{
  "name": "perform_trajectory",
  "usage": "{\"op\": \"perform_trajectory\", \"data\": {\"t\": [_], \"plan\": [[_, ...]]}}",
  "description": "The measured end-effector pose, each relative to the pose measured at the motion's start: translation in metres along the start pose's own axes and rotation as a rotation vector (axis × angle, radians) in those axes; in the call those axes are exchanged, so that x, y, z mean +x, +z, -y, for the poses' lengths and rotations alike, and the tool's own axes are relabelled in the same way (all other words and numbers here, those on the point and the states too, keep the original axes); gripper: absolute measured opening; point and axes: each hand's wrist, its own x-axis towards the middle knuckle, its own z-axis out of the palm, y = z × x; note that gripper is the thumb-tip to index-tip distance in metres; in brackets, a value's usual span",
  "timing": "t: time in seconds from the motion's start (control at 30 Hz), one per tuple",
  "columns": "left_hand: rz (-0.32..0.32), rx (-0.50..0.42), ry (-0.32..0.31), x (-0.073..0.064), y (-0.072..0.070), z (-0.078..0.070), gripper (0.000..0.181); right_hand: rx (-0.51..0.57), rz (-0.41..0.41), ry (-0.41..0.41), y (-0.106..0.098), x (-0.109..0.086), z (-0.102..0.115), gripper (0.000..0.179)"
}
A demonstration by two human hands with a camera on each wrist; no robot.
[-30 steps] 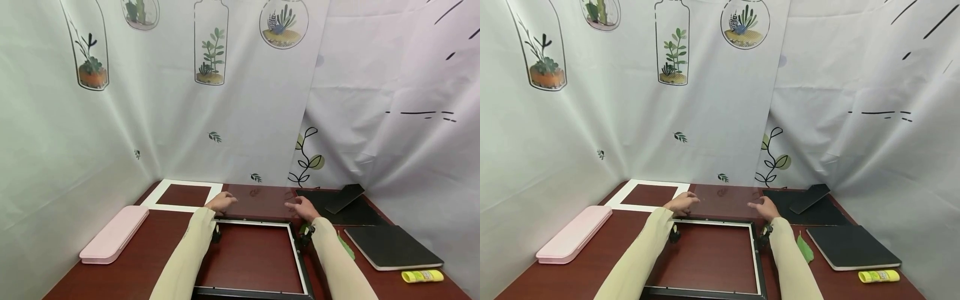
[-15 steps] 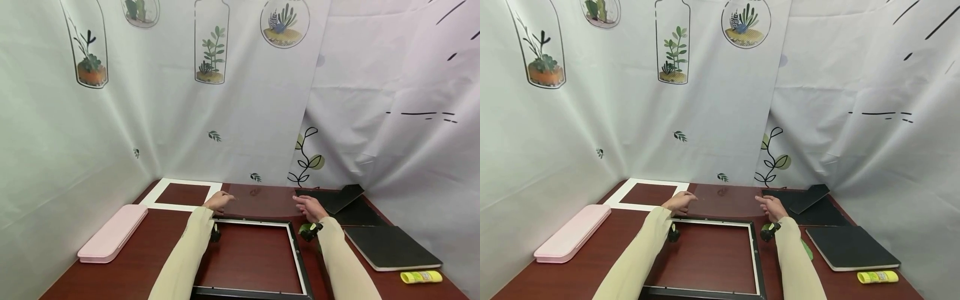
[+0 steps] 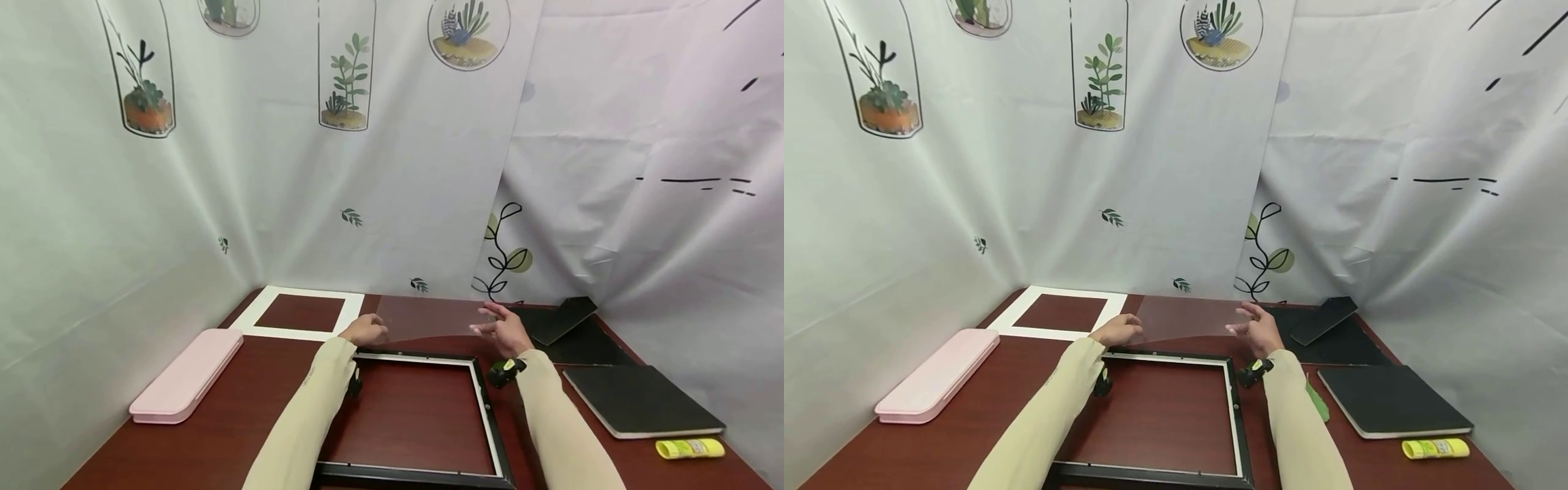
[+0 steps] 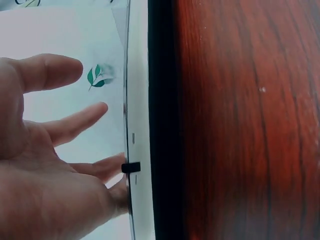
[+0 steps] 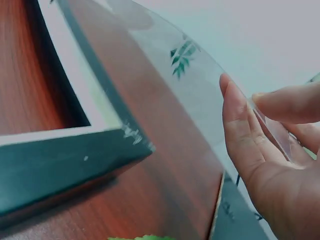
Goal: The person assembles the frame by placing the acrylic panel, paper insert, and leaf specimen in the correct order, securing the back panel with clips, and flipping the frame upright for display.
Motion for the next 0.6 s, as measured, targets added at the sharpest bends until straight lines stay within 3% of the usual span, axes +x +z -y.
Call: {"op": "perform_trajectory", "data": {"t": [0.17,0.33,0.47,0.6], "plan": [[0.003,-0.106,0.036,-0.002,-0.007,-0.001,0.048,0.057,0.017,-0.055,-0.003,-0.008,0.010,0.075],[-0.038,-0.322,0.086,-0.007,-0.019,-0.002,0.049,0.114,0.028,-0.088,-0.002,-0.022,0.017,0.070],[-0.058,-0.444,0.104,-0.017,-0.034,-0.003,0.051,0.091,0.062,-0.105,-0.002,-0.033,0.020,0.068],[-0.057,-0.478,0.135,-0.032,-0.047,-0.004,0.061,0.051,0.149,-0.122,-0.005,-0.042,0.023,0.076]]}}
